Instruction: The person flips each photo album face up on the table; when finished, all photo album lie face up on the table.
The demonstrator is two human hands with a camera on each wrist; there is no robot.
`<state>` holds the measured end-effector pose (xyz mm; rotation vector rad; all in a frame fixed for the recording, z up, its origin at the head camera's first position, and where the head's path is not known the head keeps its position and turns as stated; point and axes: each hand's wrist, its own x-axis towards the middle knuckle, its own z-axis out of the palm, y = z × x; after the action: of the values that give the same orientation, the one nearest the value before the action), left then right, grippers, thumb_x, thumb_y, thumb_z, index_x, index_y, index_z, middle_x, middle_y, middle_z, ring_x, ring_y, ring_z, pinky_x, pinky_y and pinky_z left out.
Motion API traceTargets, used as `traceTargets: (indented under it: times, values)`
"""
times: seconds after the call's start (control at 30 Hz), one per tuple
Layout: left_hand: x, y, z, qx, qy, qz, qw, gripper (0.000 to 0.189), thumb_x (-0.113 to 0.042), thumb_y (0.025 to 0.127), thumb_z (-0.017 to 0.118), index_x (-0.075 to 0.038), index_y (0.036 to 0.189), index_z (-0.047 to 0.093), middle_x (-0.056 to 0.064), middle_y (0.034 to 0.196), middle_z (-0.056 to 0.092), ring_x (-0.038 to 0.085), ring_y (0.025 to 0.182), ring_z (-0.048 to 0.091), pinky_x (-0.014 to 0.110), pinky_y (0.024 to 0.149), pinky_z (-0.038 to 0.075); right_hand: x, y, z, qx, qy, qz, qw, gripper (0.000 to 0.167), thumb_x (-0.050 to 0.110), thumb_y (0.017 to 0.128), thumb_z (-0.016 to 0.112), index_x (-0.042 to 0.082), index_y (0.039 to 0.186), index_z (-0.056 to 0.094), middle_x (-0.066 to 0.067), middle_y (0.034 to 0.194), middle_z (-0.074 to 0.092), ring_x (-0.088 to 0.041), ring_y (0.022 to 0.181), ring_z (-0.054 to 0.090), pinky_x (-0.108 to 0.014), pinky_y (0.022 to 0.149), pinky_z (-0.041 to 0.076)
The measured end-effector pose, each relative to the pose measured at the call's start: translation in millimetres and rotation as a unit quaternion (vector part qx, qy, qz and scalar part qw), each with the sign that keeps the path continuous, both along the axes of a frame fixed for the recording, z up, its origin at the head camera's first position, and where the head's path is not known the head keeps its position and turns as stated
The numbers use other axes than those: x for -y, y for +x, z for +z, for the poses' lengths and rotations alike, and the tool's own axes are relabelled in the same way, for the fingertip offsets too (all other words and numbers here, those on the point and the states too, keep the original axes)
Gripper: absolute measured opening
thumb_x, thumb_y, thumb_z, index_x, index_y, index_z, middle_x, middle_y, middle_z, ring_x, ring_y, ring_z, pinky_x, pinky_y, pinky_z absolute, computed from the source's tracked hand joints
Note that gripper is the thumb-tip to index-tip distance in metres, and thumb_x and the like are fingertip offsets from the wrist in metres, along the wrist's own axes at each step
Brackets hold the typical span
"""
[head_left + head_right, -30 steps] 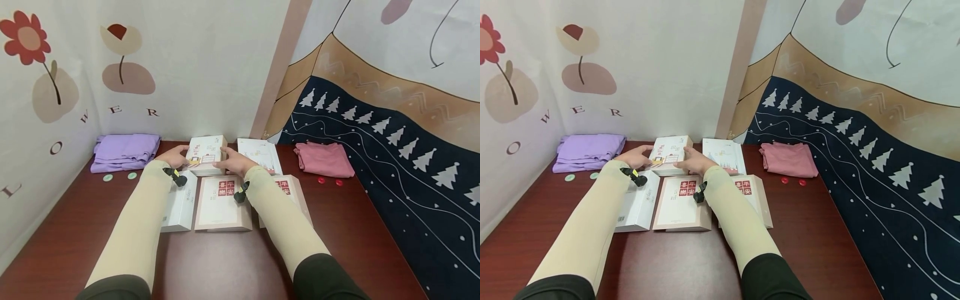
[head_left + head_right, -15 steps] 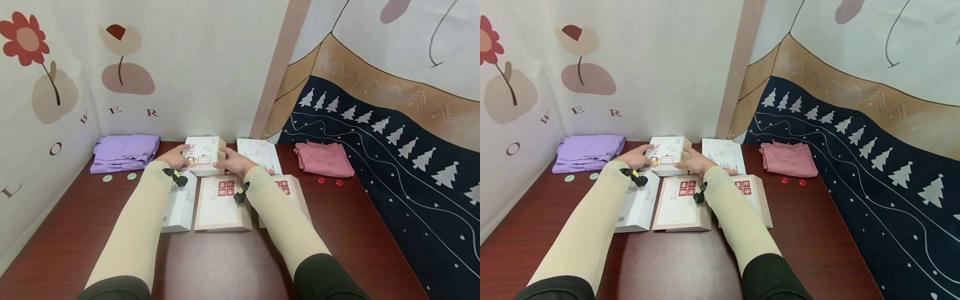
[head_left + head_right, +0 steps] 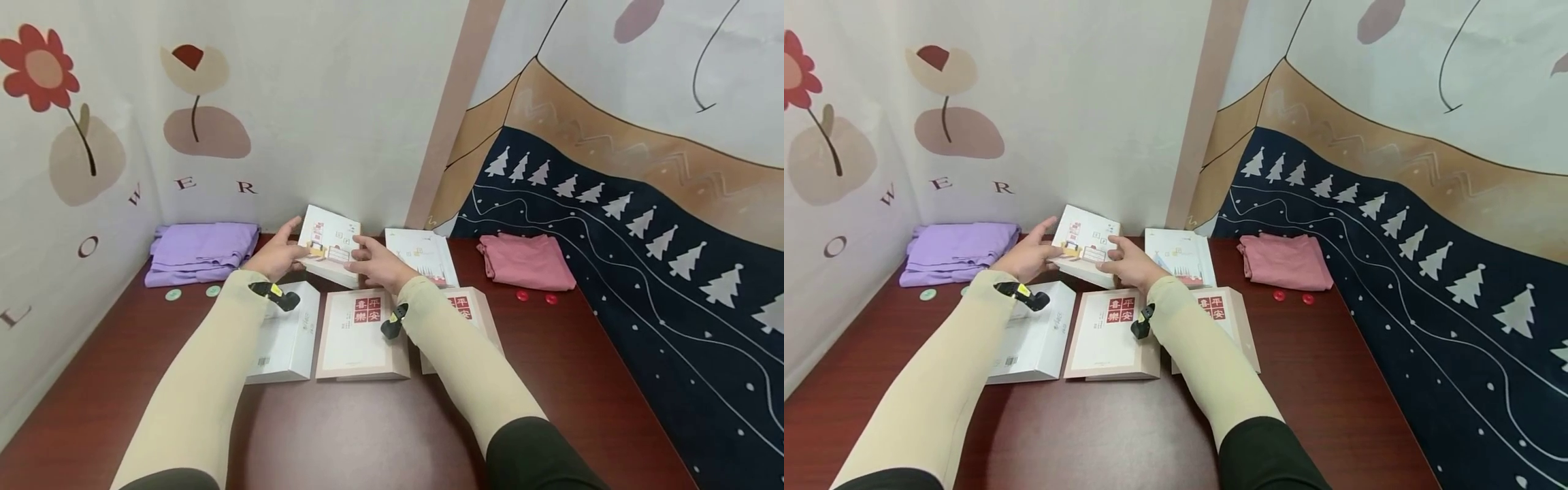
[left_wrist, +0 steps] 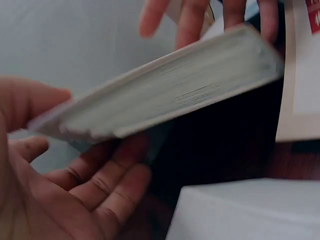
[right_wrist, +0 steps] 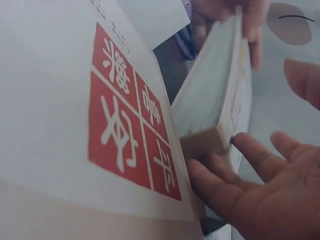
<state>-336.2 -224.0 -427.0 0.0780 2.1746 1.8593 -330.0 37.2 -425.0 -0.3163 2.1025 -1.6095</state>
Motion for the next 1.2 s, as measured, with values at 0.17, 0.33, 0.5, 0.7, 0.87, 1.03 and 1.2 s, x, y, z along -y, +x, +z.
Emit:
traceTargets:
  times: [0.17, 0.33, 0.5, 0.7, 0.87, 1.03, 1.2]
  values:
    - [-4.1, 6.6, 9.6, -0.018, 0.075, -0.006, 0.997, 0.079, -0.016, 0.114, 0.04, -0.03, 0.169, -0.014, 0.026, 0.147, 0.04, 0.007, 0.095, 0.067, 0.03, 0.095, 0.052, 0.9, 1.2, 2.6, 0.016, -0.013, 0.014, 0.9997, 0.08, 0.027, 0.103, 0.07, 0.028, 0.169, 0.025, -0.01, 0.169, 0.039, -0.033, 0.147, 0.049, -0.054, 0.116, 0.045]
    - [-17.3, 11.2, 15.4, -0.042, 0.084, -0.049, 0.9944, 0.069, -0.028, 0.116, 0.032, -0.026, 0.169, -0.013, 0.03, 0.163, 0.032, 0.025, 0.124, 0.062, 0.054, 0.119, 0.039, 4.5, 0.4, 2.6, 0.024, -0.044, 0.005, 0.9988, 0.08, 0.041, 0.104, 0.066, 0.032, 0.169, 0.022, -0.01, 0.169, 0.039, -0.039, 0.145, 0.05, -0.06, 0.115, 0.044]
    - [-32.5, 13.7, 13.6, -0.037, 0.023, -0.089, 0.9951, 0.072, -0.028, 0.116, 0.037, -0.021, 0.17, -0.01, 0.027, 0.167, 0.034, 0.044, 0.151, 0.038, 0.062, 0.125, 0.028, 11.3, 1.0, 0.8, 0.018, -0.104, -0.035, 0.9938, 0.086, 0.034, 0.104, 0.068, 0.037, 0.17, 0.012, -0.015, 0.167, 0.04, -0.041, 0.141, 0.054, -0.062, 0.11, 0.048]
    - [-33.0, 12.4, 5.5, -0.024, -0.05, -0.095, 0.994, 0.077, -0.027, 0.113, 0.045, -0.016, 0.171, -0.006, 0.024, 0.164, 0.041, 0.043, 0.153, 0.035, 0.061, 0.125, 0.029, 16.5, 0.1, -2.4, -0.021, -0.081, -0.099, 0.9916, 0.095, 0.002, 0.099, 0.068, 0.028, 0.171, 0.012, -0.018, 0.161, 0.043, -0.039, 0.134, 0.06, -0.058, 0.102, 0.056]
    - [-24.9, 8.2, -3.6, -0.028, -0.109, -0.074, 0.9909, 0.077, -0.017, 0.111, 0.045, -0.005, 0.169, -0.003, 0.033, 0.163, 0.034, 0.046, 0.153, 0.033, 0.06, 0.127, 0.025, 16.7, 1.3, -2.5, -0.075, 0.008, -0.157, 0.9847, 0.096, -0.008, 0.092, 0.064, 0.019, 0.171, 0.016, -0.018, 0.164, 0.041, -0.037, 0.14, 0.054, -0.049, 0.109, 0.053]
    - [-18.4, 6.0, -11.0, -0.008, -0.203, -0.05, 0.9778, 0.075, -0.022, 0.111, 0.046, -0.004, 0.169, 0.002, 0.027, 0.169, 0.025, 0.045, 0.152, 0.034, 0.058, 0.129, 0.019, 17.3, 3.9, -2.0, -0.114, 0.065, -0.204, 0.9701, 0.097, -0.012, 0.085, 0.06, 0.013, 0.169, 0.017, -0.017, 0.167, 0.037, -0.033, 0.148, 0.045, -0.042, 0.123, 0.038]
    - [-14.7, 5.0, -11.4, -0.016, -0.209, -0.044, 0.9768, 0.076, -0.021, 0.11, 0.049, -0.004, 0.169, 0.005, 0.026, 0.169, 0.026, 0.043, 0.15, 0.037, 0.058, 0.128, 0.022, 18.7, 5.7, -2.9, -0.078, 0.052, -0.201, 0.9751, 0.095, -0.007, 0.088, 0.064, 0.015, 0.169, 0.019, -0.017, 0.17, 0.032, -0.034, 0.154, 0.037, -0.044, 0.124, 0.036]
